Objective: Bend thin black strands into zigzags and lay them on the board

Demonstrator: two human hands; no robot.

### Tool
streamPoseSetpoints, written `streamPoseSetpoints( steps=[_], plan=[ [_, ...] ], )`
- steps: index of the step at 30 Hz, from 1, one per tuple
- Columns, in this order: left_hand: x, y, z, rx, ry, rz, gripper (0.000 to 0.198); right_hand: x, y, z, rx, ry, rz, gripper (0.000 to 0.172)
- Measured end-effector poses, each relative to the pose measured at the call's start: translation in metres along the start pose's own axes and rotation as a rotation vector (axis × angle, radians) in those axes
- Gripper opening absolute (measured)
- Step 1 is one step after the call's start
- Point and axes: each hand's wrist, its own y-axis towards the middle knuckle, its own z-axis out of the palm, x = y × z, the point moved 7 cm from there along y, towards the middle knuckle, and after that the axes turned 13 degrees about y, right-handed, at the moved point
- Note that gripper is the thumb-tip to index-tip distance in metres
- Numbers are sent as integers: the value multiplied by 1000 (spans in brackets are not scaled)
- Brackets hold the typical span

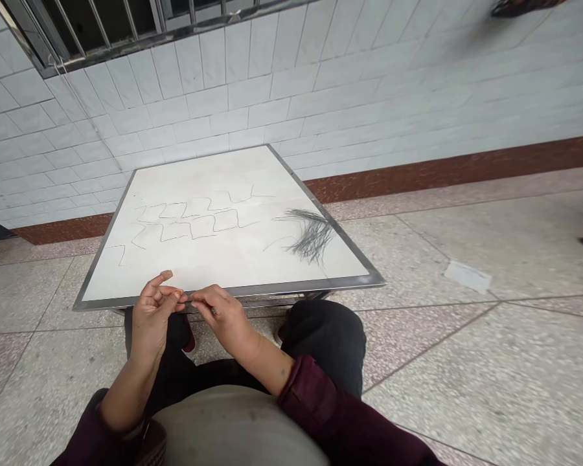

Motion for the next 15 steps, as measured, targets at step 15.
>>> streamPoseSetpoints(
  steps=[15],
  plan=[
    [7, 1, -3, -83, -30, 10, 34, 9, -1, 9, 161, -167, -80, 20]
  ],
)
